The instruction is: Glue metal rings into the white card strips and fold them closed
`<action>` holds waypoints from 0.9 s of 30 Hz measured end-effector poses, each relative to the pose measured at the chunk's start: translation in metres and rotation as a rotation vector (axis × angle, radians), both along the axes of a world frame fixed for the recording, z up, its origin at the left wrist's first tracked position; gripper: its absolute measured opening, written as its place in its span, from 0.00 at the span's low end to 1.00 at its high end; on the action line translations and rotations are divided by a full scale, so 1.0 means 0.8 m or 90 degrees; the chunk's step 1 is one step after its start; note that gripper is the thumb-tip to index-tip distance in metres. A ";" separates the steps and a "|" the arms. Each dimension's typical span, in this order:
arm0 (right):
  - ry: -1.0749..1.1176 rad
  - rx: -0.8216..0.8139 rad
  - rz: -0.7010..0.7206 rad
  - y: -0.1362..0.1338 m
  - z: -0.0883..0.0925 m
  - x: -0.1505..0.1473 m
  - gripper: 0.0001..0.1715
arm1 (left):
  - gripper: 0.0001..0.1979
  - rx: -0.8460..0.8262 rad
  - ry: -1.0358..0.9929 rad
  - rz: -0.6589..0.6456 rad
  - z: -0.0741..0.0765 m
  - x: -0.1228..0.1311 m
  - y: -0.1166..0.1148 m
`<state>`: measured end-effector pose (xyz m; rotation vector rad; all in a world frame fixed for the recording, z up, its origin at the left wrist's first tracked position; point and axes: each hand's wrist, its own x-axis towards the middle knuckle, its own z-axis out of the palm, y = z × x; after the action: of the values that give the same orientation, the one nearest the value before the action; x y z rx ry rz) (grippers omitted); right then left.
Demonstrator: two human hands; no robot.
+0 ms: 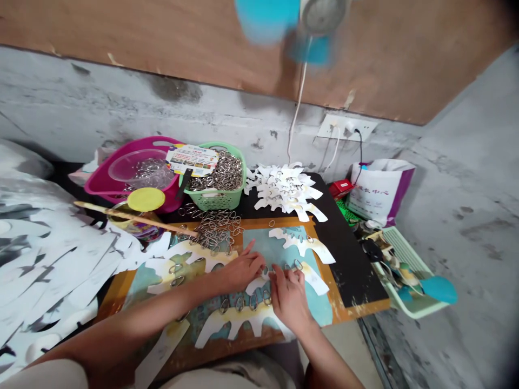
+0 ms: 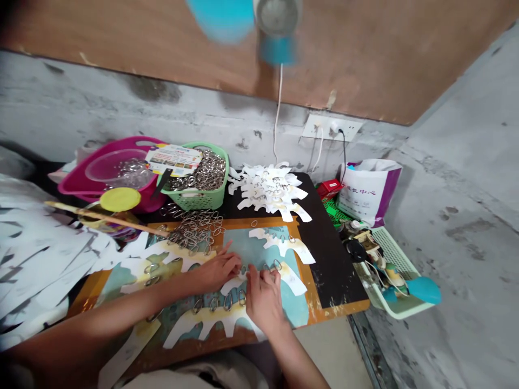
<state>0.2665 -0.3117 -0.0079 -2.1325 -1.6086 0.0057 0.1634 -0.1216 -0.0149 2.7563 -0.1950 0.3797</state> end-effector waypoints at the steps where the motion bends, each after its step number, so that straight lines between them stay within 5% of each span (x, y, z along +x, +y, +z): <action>1: 0.007 -0.010 0.001 0.000 0.001 0.001 0.26 | 0.05 0.011 0.006 -0.003 0.000 0.000 0.000; 7: 0.031 -0.048 0.038 0.004 0.010 0.006 0.09 | 0.11 0.101 0.022 -0.048 0.007 0.003 0.003; 13: 0.008 -0.048 0.069 0.006 0.016 0.001 0.07 | 0.08 0.122 -0.008 -0.146 0.015 -0.008 0.009; 19: 0.034 -0.032 0.091 0.002 0.023 0.013 0.07 | 0.14 0.150 -0.011 -0.111 0.016 -0.026 0.002; 24: 0.159 0.150 -0.052 0.021 0.019 0.038 0.12 | 0.19 0.184 0.018 -0.035 0.015 -0.031 -0.008; 27: 0.119 0.109 -0.047 0.033 0.012 0.038 0.08 | 0.19 0.172 0.010 -0.002 0.013 -0.036 -0.013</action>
<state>0.2967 -0.2856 0.0014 -1.9954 -1.3716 0.0402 0.1343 -0.1317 -0.0043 3.0234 -0.2637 0.3543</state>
